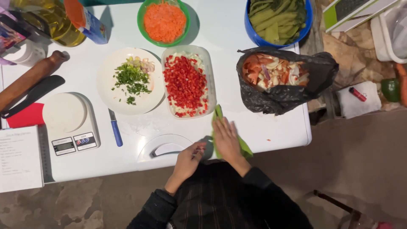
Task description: Preparing chopped vegetables by mixing them in a container and weighing shredded carrots on a digital scale.
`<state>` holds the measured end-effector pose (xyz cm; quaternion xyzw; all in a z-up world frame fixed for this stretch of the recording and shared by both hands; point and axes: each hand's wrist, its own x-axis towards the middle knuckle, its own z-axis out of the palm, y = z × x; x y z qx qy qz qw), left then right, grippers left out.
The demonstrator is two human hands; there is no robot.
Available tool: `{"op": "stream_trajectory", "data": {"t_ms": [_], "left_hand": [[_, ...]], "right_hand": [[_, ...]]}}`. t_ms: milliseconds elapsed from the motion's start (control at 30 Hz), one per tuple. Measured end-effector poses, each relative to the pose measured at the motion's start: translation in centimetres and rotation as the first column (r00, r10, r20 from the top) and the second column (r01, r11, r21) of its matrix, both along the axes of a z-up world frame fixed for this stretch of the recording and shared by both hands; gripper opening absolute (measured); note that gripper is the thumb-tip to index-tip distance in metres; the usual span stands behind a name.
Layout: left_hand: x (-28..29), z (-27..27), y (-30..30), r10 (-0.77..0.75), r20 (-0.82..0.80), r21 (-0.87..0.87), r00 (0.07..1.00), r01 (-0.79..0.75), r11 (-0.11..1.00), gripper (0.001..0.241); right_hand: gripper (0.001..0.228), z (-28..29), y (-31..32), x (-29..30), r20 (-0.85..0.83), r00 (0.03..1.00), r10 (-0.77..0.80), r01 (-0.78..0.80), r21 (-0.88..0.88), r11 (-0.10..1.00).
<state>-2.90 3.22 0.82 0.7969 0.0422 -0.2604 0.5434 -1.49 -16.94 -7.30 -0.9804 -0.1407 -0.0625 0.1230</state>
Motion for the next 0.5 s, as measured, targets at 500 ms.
{"op": "stream_trajectory", "data": {"t_ms": [500], "left_hand": [[-3.7,-0.1,2.6,0.010,-0.049,-0.049,0.999,-0.013,0.999,0.030]], "right_hand": [[0.049,-0.3,-24.1,-5.1,0.167,0.878,-0.449,0.473,-0.448,0.758]]}}
